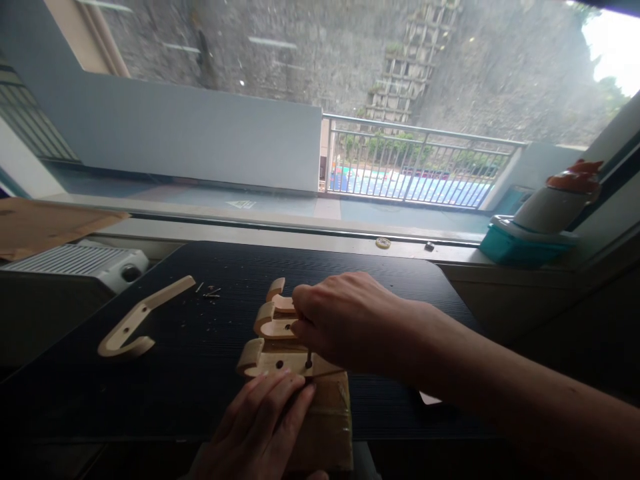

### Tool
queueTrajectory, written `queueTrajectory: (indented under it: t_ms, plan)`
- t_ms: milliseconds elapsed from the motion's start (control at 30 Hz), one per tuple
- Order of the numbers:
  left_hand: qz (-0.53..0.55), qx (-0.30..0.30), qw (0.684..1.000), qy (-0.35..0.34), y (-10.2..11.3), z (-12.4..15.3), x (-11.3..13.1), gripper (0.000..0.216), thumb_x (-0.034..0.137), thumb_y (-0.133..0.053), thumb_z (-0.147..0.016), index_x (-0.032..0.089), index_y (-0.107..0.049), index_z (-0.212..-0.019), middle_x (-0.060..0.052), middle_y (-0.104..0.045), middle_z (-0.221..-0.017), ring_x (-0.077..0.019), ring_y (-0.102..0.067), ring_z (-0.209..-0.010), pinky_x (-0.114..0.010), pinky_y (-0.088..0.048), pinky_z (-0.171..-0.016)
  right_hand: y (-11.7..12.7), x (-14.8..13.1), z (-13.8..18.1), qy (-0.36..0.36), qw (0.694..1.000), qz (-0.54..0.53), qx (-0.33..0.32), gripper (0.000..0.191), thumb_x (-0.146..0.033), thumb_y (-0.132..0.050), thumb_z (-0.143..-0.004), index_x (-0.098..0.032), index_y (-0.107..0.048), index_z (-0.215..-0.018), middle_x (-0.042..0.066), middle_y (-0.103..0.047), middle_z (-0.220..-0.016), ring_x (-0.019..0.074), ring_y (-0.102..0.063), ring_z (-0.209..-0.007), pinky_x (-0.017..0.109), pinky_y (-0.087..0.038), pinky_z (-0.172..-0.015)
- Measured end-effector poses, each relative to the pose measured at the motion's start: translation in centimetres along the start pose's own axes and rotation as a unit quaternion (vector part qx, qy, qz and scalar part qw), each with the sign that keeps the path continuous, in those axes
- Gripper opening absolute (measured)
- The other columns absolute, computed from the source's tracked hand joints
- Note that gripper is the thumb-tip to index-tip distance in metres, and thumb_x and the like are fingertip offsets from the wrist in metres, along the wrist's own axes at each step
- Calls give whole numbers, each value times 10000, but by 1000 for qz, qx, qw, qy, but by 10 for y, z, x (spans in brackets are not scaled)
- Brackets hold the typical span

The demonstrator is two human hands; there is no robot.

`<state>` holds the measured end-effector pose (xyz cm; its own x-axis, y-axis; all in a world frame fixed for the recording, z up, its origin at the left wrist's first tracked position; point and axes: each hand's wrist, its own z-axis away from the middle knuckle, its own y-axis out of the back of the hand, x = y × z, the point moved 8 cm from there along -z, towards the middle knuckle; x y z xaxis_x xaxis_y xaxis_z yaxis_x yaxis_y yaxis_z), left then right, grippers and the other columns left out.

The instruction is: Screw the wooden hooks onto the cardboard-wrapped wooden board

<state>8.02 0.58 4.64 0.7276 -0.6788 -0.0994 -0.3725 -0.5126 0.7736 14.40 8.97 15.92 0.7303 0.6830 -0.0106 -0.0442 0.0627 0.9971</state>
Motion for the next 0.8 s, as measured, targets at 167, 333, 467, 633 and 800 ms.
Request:
queueTrajectory:
  t_ms: [167, 333, 467, 633, 800]
  plan:
    - [-5, 4, 1000, 9, 7, -1, 1, 566, 596, -513, -777, 163, -605, -1130, -56, -633, -1123, -237, -520, -1079, -345, -290, -1023, 14, -6, 7, 37, 999, 8, 11, 79, -234, -485, -836, -215, -529, -773, -35, -547, -632, 89, -408, -510, 233, -218, -474]
    - [-2, 4, 1000, 9, 7, 0, 1, 594, 622, -510, -769, 165, -603, -1136, -57, -635, -1120, -238, -522, -1082, -349, -283, -1037, 13, -14, 11, 106, 994, -21, 3, 104, -152, -499, -824, -187, -552, -742, -24, -562, -707, 76, -424, -566, 216, -255, -494]
    - [-1, 4, 1000, 7, 4, 0, 0, 608, 643, -498, -765, 170, -608, -1131, -56, -633, -1116, -236, -519, -1079, -346, -270, -1041, 8, -5, 9, 93, 993, -56, 41, 155, -170, -461, -862, -181, -531, -725, -25, -549, -694, 75, -419, -572, 217, -262, -513]
    - [1, -2, 1000, 5, 4, 1, 1, 587, 619, -501, -774, 169, -604, -1137, -54, -624, -1125, -235, -505, -1089, -343, -267, -1031, -1, 4, 5, 21, 997, -54, 45, 203, -240, -436, -892, -183, -500, -708, -30, -530, -611, 81, -387, -519, 234, -242, -503]
    - [-3, -1, 1000, -2, 2, 1, 1, 572, 575, -509, -780, 159, -586, -1165, -55, -619, -1127, -237, -492, -1101, -351, -249, -1032, 0, 4, 4, -4, 999, -24, 40, 261, -304, -395, -914, -184, -512, -715, -22, -539, -591, 85, -381, -498, 242, -221, -490]
